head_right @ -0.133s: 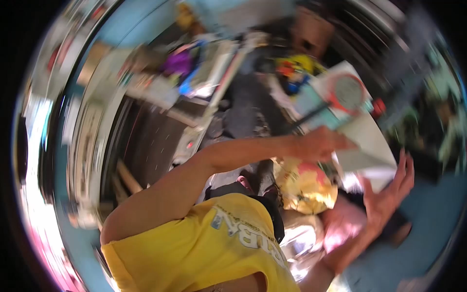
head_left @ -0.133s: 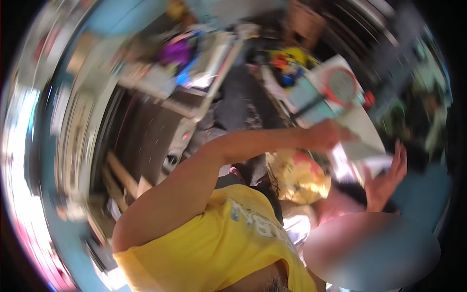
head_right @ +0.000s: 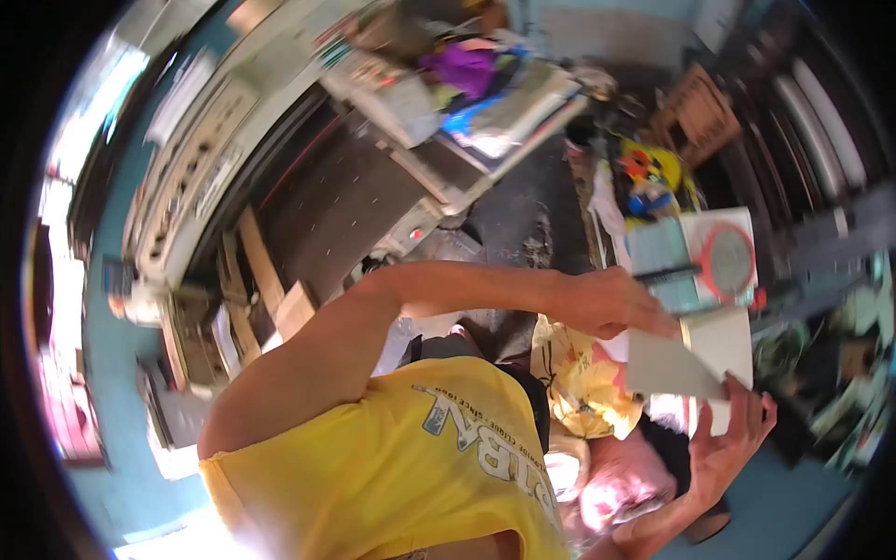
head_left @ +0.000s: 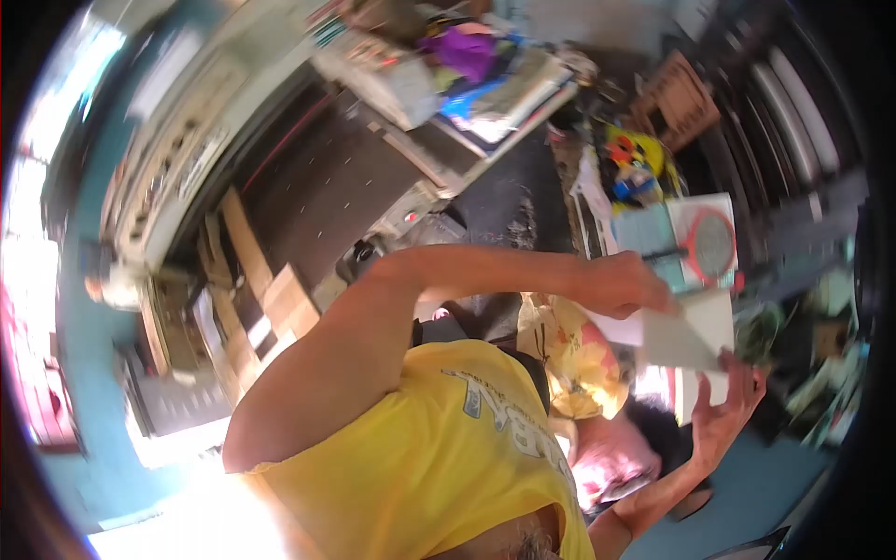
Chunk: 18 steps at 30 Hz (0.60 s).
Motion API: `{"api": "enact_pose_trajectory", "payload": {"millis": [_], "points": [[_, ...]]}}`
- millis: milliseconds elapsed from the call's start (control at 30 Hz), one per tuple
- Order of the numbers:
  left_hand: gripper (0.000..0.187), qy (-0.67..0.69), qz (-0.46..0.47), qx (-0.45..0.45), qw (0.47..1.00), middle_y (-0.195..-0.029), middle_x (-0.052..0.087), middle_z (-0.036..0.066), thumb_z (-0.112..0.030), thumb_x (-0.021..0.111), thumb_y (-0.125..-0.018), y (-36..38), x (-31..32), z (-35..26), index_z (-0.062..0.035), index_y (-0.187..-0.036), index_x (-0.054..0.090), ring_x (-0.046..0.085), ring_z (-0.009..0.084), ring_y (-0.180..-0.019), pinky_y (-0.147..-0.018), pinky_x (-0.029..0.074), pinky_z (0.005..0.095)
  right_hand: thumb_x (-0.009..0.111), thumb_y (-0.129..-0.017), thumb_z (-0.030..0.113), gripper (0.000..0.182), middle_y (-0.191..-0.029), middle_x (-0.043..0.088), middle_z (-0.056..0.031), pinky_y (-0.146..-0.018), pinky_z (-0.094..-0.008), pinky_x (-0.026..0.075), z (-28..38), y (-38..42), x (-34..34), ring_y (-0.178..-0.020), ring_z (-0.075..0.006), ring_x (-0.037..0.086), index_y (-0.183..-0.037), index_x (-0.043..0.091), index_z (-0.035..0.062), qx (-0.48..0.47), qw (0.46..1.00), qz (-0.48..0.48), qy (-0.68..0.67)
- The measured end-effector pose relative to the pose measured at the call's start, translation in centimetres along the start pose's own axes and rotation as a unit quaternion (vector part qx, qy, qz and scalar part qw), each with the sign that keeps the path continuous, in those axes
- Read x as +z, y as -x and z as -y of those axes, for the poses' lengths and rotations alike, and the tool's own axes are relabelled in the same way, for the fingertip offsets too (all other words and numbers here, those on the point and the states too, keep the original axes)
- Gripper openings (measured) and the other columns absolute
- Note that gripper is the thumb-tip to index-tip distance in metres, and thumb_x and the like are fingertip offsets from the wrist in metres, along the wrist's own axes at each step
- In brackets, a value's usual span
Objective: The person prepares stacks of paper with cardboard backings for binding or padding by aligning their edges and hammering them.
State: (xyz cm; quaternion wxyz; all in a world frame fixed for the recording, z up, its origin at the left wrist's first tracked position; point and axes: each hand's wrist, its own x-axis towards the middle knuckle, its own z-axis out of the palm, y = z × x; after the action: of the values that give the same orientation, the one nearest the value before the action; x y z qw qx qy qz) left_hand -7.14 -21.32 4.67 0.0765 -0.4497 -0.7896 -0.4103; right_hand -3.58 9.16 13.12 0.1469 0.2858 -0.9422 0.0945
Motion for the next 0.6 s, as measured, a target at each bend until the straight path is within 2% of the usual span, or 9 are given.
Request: {"api": "enact_pose_trajectory", "payload": {"millis": [67,100,167,267,367,433,500,567,600], "points": [[0.065,-0.01,-0.056,0.031,0.998,-0.121,0.066,0.01,0.004,0.06,-0.073,5.7,-3.9,-0.7,-0.0153,-0.135,0.058,0.066,0.0298,-0.101,-0.079,0.055,0.0404,0.067,-0.079,0.018,0.033,-0.096,0.069,-0.0097,-0.1,-0.0455,0.038,5.0,-4.5,-0.8,-0.092,-0.0284,0.062,-0.11,0.065,0.0042,-0.089,0.995,0.044,0.005],[0.065,-0.017,-0.075,0.041,0.996,-0.12,0.066,0.01,0.004,0.06,-0.073,8.8,-5.9,-1.4,-0.0149,-0.135,0.057,0.067,0.0299,-0.1,-0.078,0.055,0.0408,0.063,-0.079,0.009,0.029,-0.097,0.068,-0.0125,-0.096,-0.0444,0.042,8.3,-6.8,-0.3,-0.091,-0.03,0.062,-0.107,0.065,0.0016,-0.148,0.987,0.03,-0.061],[0.063,-0.004,-0.131,0.012,0.991,-0.12,0.067,0.012,0.004,0.064,-0.072,15.0,-9.9,-3.5,-0.0109,-0.132,0.06,0.067,0.0311,-0.101,-0.081,0.055,0.0407,0.059,-0.079,0.0,0.027,-0.096,0.068,-0.0161,-0.087,-0.0427,0.049,14.1,-10.3,2.4,-0.088,-0.0351,0.064,-0.105,0.064,-0.0008,-0.144,0.95,0.137,-0.241],[0.049,-0.005,-0.24,-0.05,0.969,-0.11,0.07,0.013,0.003,0.067,-0.076,24.1,-14.8,-5.8,-0.0085,-0.124,0.065,0.068,0.0322,-0.099,-0.083,0.056,0.0404,0.054,-0.079,-0.006,0.03,-0.094,0.067,-0.021,-0.077,-0.0408,0.053,23.5,-14.9,5.3,-0.087,-0.0426,0.066,-0.107,0.064,-0.0017,-0.26,0.931,0.133,-0.217],[0.051,-0.025,-0.327,-0.188,0.926,-0.123,0.066,0.014,-0.004,0.071,-0.081,33.4,-19.1,-9.5,-0.0088,-0.13,0.061,0.064,0.032,-0.111,-0.093,0.053,0.0414,0.054,-0.072,-0.008,0.041,-0.092,0.067,-0.0193,-0.072,-0.0427,0.053,32.6,-18.7,5.7,-0.08,-0.0392,0.067,-0.111,0.064,0.0017,-0.356,0.906,0.135,-0.184],[0.067,-0.153,-0.461,-0.264,0.833,-0.143,0.052,0.013,-0.014,0.075,-0.083,39.9,-20.6,-11.8,-0.0099,-0.145,0.047,0.052,0.03,-0.13,-0.106,0.043,0.0469,0.059,-0.078,-0.003,0.031,-0.092,0.068,-0.0201,-0.073,-0.0399,0.052,37.7,-21.1,5.2,-0.08,-0.0357,0.068,-0.108,0.066,0.0014,-0.368,0.894,0.162,-0.196],[0.073,-0.055,-0.645,-0.288,0.706,-0.153,0.04,0.012,-0.04,0.066,-0.093,47.6,-18.3,-12.3,-0.0118,-0.152,0.034,0.038,0.0287,-0.141,-0.113,0.032,0.0513,0.063,-0.083,0.001,0.022,-0.09,0.069,-0.0192,-0.072,-0.037,0.051,41.1,-23.7,5.7,-0.077,-0.0309,0.069,-0.105,0.067,-0.0006,-0.367,0.891,0.162,-0.215],[0.076,0.121,-0.782,-0.252,0.558,-0.151,0.041,0.014,-0.058,0.05,-0.097,53.8,-15.0,-10.8,-0.0107,-0.154,0.03,0.037,0.0291,-0.142,-0.113,0.031,0.0506,0.065,-0.087,0.008,0.027,-0.096,0.071,-0.0158,-0.08,-0.0333,0.051,43.7,-26.7,5.7,-0.084,-0.0242,0.068,-0.112,0.066,-0.0036,-0.254,0.88,0.28,-0.288],[0.078,0.219,-0.781,-0.203,0.548,-0.151,0.041,0.014,-0.06,0.048,-0.097,55.3,-13.0,-10.1,-0.0101,-0.154,0.03,0.035,0.0288,-0.142,-0.114,0.03,0.0498,0.068,-0.087,0.009,0.022,-0.08,0.068,-0.0114,-0.071,-0.0311,0.048,44.9,-28.4,6.7,-0.073,-0.0154,0.061,-0.102,0.067,-0.0063,-0.262,0.867,0.279,-0.319]]}}
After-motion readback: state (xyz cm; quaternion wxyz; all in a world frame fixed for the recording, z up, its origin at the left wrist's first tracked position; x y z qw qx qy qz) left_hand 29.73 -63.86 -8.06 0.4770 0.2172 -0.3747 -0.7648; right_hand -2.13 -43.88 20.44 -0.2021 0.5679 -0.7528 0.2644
